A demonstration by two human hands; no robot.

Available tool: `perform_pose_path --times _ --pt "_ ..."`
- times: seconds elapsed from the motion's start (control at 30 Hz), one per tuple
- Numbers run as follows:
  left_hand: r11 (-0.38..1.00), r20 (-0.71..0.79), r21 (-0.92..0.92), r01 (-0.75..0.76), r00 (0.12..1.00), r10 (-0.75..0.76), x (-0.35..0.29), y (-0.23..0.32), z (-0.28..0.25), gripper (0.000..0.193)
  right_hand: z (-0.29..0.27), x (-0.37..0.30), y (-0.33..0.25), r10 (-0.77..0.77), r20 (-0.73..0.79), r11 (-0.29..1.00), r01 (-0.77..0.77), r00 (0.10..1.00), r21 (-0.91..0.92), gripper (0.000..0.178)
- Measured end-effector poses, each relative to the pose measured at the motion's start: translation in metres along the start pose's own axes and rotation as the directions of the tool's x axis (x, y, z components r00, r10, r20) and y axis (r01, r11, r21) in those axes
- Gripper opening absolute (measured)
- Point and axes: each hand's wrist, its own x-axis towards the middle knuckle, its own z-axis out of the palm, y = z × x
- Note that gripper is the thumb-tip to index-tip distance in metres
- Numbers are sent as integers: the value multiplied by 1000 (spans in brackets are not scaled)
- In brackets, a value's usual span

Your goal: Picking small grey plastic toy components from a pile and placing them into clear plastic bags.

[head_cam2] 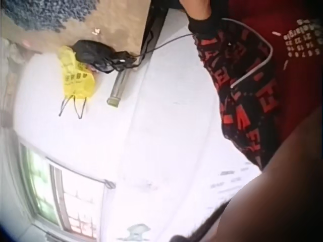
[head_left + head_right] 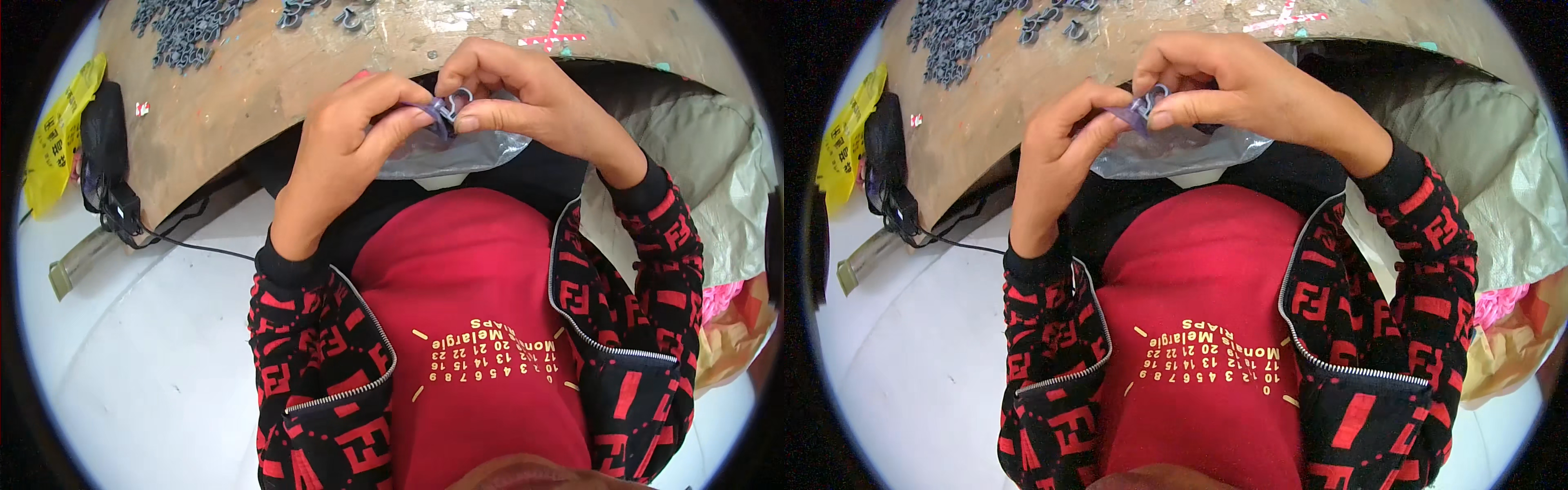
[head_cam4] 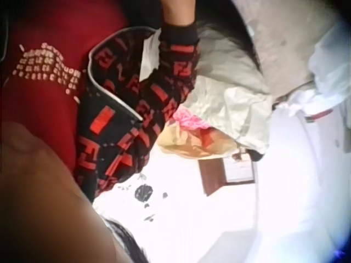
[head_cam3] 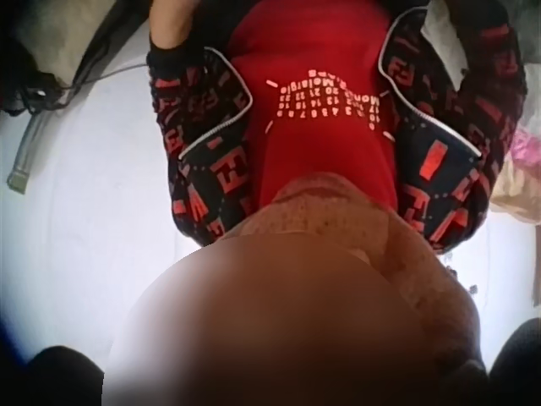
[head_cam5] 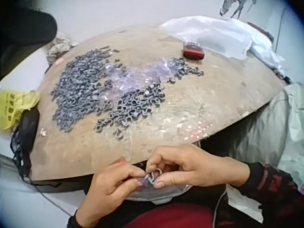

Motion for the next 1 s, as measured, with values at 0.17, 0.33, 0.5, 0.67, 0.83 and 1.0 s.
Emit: perform_pose_path --times 0.17,0.33,0.5,0.67,0.83,1.0 --pt "921 -24 252 -298 949 313 0 7 4 6 -7 4 -5 66 181 955 -115 981 274 19" --pt "939 132 -283 196 978 -164 -6 6 9 9 -6 -2 -13 -99 126 995 102 987 -15 17" --pt "671 333 -648 360 926 -176 -9 -6 14 11 -9 -2 -29 -264 271 884 344 926 -315 18" --pt "909 112 -385 162 985 -128 -7 7 11 8 3 -6 -6 -123 76 986 113 989 127 18" --pt "776 81 433 -459 877 474 -4 8 6 12 17 -11 14 7 66 795 -46 998 605 30" --pt "802 94 398 -446 889 448 -5 10 8 9 8 -10 0 -15 95 864 -35 995 501 28"
